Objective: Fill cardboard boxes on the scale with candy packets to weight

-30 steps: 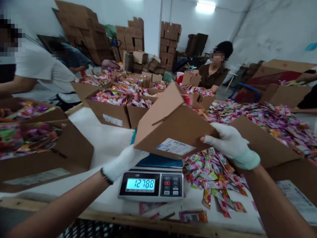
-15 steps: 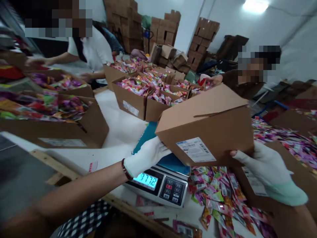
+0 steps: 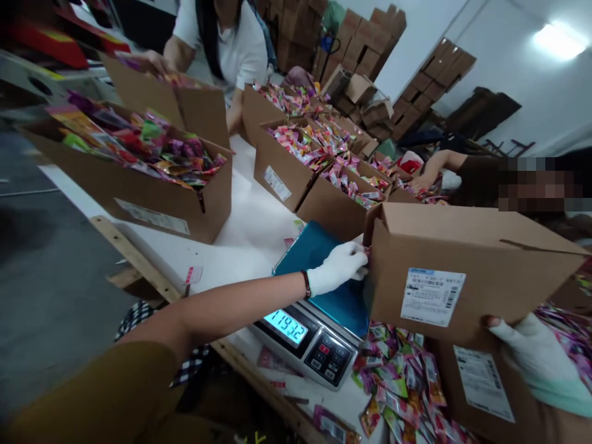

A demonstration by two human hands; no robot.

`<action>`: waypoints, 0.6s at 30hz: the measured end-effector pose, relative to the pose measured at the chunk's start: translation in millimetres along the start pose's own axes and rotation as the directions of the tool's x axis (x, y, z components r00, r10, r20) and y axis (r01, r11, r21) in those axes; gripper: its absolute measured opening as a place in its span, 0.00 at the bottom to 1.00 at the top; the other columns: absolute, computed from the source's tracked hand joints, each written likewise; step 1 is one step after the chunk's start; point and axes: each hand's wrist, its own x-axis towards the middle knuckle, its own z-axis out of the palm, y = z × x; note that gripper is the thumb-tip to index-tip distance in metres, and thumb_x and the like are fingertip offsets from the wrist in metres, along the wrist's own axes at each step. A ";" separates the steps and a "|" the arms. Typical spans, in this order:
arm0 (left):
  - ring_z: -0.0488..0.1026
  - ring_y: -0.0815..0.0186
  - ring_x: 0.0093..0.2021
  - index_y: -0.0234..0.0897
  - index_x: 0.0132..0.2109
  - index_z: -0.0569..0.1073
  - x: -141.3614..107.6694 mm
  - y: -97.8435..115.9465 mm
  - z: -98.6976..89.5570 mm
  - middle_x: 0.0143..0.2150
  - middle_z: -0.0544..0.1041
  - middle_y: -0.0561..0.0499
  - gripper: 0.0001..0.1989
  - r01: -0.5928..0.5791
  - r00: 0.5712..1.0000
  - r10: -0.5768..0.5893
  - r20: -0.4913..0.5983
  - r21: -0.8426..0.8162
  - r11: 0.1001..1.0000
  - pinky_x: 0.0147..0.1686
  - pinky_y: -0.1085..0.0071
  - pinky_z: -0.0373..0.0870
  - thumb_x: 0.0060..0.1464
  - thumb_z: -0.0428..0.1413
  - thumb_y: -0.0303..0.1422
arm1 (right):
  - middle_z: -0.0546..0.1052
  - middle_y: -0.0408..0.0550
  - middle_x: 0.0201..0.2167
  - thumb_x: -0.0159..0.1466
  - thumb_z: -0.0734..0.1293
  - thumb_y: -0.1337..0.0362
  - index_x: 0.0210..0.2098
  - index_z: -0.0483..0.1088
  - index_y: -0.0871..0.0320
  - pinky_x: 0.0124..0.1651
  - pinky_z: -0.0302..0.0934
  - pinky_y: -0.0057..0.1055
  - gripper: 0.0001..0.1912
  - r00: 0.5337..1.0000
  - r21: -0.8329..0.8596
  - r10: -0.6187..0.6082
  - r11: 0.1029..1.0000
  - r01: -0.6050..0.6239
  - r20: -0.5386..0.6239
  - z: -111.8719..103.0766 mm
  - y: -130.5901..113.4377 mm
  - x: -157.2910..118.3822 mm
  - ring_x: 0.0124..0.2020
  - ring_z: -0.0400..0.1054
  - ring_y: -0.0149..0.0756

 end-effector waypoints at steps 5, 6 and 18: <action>0.78 0.57 0.44 0.37 0.52 0.74 21.8 6.3 -28.3 0.47 0.80 0.44 0.22 -0.208 0.976 0.211 0.044 0.446 0.870 0.51 0.61 0.76 0.50 0.66 0.35 | 0.81 0.61 0.51 0.49 0.75 0.49 0.46 0.76 0.40 0.69 0.60 0.46 0.23 1.000 -0.095 0.018 0.995 -0.020 -0.017 10.0 -40.5 -20.1 0.72 0.62 0.64; 0.77 0.57 0.48 0.36 0.50 0.76 28.8 7.6 -31.2 0.49 0.81 0.45 0.19 -0.279 0.960 0.249 0.126 0.462 0.842 0.54 0.63 0.74 0.50 0.66 0.33 | 0.81 0.61 0.51 0.49 0.75 0.50 0.44 0.76 0.40 0.69 0.61 0.46 0.23 0.999 -0.068 0.023 0.997 -0.024 -0.026 10.5 -42.1 -19.9 0.72 0.62 0.64; 0.69 0.68 0.30 0.33 0.34 0.76 72.9 8.0 -43.2 0.30 0.77 0.52 0.07 -0.223 0.969 0.179 0.171 0.282 0.933 0.40 0.68 0.72 0.46 0.66 0.28 | 0.84 0.53 0.50 0.41 0.82 0.59 0.35 0.76 0.43 0.66 0.65 0.45 0.23 0.996 0.169 0.083 0.982 -0.088 0.039 11.1 -25.9 -10.8 0.61 0.74 0.61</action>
